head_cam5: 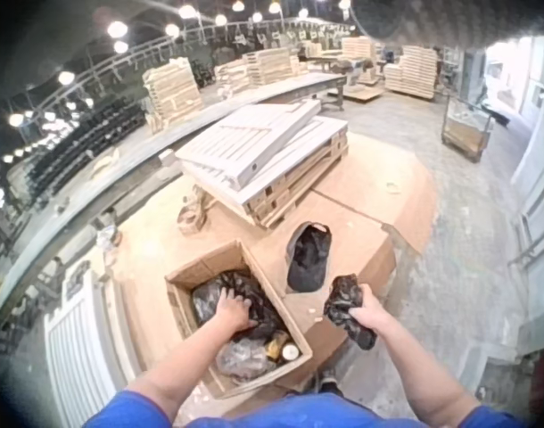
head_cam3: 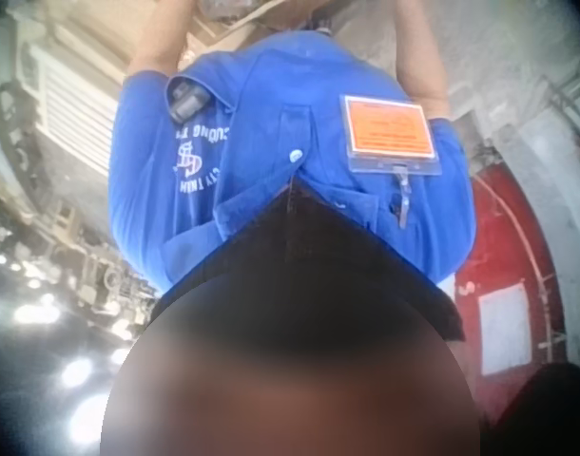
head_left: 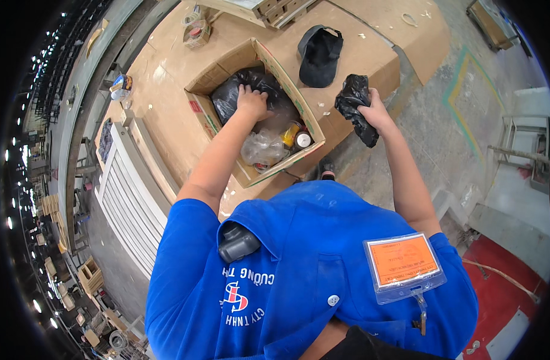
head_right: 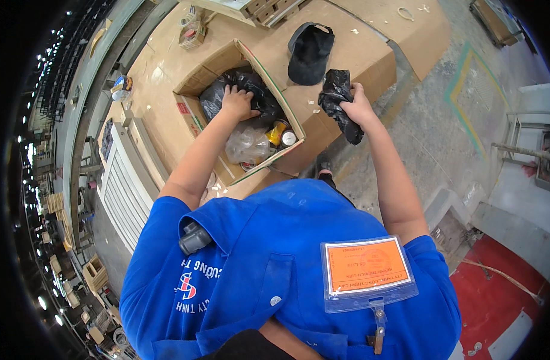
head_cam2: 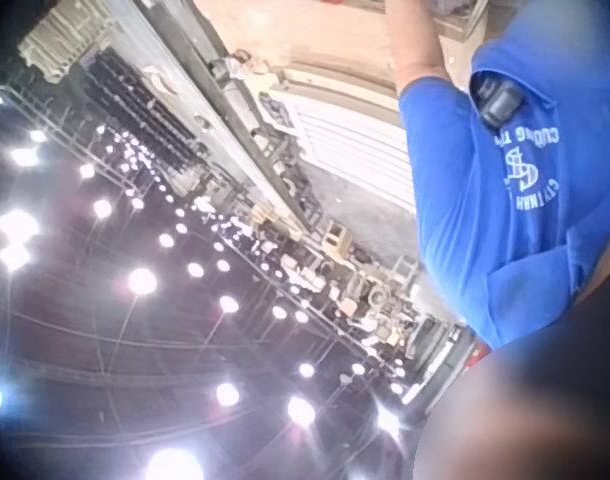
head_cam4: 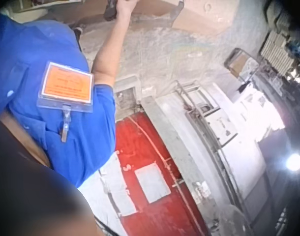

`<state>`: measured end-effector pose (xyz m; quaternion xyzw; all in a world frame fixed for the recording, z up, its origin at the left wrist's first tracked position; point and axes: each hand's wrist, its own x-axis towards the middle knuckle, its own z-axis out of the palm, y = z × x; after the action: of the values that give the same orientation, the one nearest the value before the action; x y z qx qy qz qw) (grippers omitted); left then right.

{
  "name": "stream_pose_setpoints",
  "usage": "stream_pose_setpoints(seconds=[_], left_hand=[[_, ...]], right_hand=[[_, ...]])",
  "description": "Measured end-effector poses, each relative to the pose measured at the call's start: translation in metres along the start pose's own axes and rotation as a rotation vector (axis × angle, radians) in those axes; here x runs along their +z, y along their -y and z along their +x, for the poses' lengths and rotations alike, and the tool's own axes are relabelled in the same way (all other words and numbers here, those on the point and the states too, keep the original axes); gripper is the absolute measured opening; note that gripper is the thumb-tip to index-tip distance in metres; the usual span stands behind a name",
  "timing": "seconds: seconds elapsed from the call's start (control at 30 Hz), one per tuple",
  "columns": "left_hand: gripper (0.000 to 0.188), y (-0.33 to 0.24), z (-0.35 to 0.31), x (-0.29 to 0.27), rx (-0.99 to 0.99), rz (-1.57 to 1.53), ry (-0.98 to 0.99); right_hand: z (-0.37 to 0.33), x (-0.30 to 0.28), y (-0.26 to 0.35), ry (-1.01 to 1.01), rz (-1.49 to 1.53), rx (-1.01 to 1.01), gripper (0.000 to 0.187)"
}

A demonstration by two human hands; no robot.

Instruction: The person retrieves small white items from a wall-mounted cabinet, walks through a workshop, and places them into a bucket. They then open a cardboard box, remove a black cap and several plastic-wrapped items, and place them on a table.

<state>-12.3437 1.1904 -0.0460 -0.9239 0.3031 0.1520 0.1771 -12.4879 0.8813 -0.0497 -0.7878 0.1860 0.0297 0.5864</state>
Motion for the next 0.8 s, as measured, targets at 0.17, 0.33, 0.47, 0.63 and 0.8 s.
stream_pose_setpoints(seconds=[0.17,0.33,0.47,0.63,0.8], left_hand=[[0.025,-0.029,-0.019,-0.009,0.083,0.058,-0.297],[0.037,-0.079,-0.033,0.026,0.416,-0.129,0.052],[0.061,-0.099,-0.037,0.05,0.284,-0.126,0.027],[0.07,-0.089,-0.034,0.017,0.268,-0.288,0.299],[0.07,-0.075,-0.039,-0.031,0.417,-0.395,0.356]], right_hand=[[-0.002,-0.022,-0.027,-0.014,0.187,0.104,0.068],[-0.004,-0.043,-0.055,-0.145,0.381,0.236,0.046],[-0.007,-0.053,-0.075,-0.247,0.501,0.485,0.048],[-0.021,-0.078,-0.104,-0.508,0.225,0.481,0.032],[-0.046,-0.097,-0.12,-0.571,0.603,0.592,0.03]])
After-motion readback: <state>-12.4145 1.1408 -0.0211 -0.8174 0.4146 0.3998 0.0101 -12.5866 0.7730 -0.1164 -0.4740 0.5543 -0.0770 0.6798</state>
